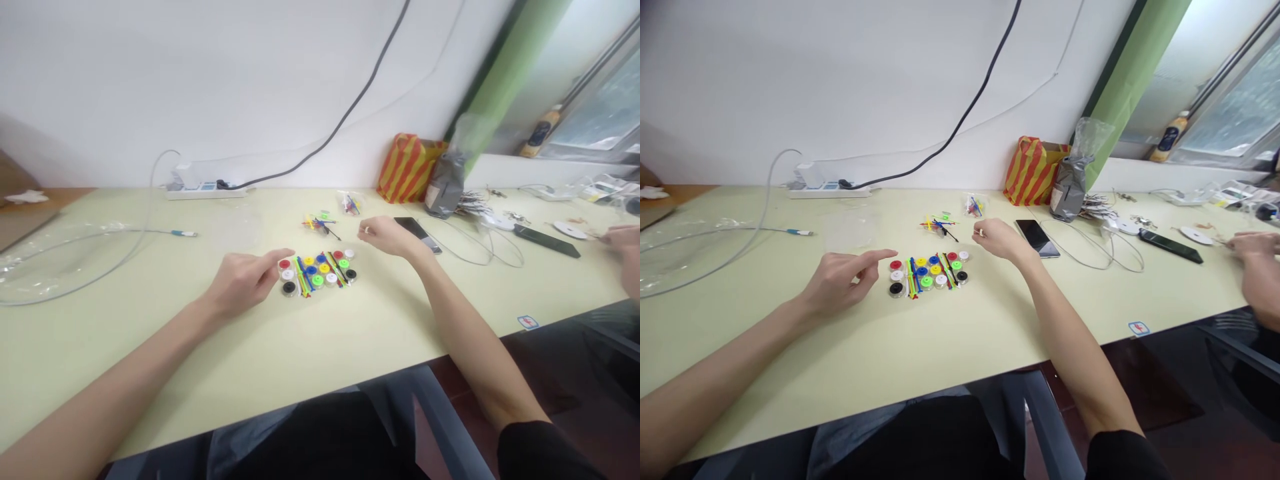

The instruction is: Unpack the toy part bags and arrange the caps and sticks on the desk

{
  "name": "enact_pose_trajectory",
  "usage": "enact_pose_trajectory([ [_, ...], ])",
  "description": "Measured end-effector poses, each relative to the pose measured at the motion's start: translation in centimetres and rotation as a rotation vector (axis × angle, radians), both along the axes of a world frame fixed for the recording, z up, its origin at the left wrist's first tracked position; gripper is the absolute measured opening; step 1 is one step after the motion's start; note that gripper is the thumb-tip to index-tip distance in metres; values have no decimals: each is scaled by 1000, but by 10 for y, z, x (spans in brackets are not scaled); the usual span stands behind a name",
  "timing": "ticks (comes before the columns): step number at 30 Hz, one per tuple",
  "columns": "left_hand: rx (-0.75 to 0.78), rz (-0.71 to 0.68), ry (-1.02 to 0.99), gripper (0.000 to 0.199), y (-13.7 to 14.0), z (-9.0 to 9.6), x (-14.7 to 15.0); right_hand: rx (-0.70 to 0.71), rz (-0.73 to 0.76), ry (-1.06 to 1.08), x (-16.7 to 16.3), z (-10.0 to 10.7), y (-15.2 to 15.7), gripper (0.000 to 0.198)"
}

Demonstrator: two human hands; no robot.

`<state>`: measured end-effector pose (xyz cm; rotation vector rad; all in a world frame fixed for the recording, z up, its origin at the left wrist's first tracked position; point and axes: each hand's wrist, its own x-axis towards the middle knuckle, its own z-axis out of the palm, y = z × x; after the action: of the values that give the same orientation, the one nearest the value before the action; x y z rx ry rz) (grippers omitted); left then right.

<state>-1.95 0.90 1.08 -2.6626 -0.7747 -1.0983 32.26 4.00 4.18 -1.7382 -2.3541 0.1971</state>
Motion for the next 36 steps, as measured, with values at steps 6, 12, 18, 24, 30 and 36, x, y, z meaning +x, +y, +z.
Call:
enact_pose_trajectory([
  [6,16,-35,-4,37,-2,-1,2,-388,-104,38,-6,-1,-6,27],
  [12,-5,2,-27,45,-2,-3,1,-424,-125,14,4,10,-8,18],
  [18,-23,-15,-10,41,-3,-3,2,-521,-9,0,6,8,-6,12],
  [24,-32,-2,-12,41,-2,-4,1,-473,-8,16,3,5,-3,11],
  [30,-73,14,-7,43,-4,-3,2,-485,-48,130,5,0,-2,13],
  [36,-96,-8,21,38,-4,-3,3,-471,-45,158,6,-5,2,13],
])
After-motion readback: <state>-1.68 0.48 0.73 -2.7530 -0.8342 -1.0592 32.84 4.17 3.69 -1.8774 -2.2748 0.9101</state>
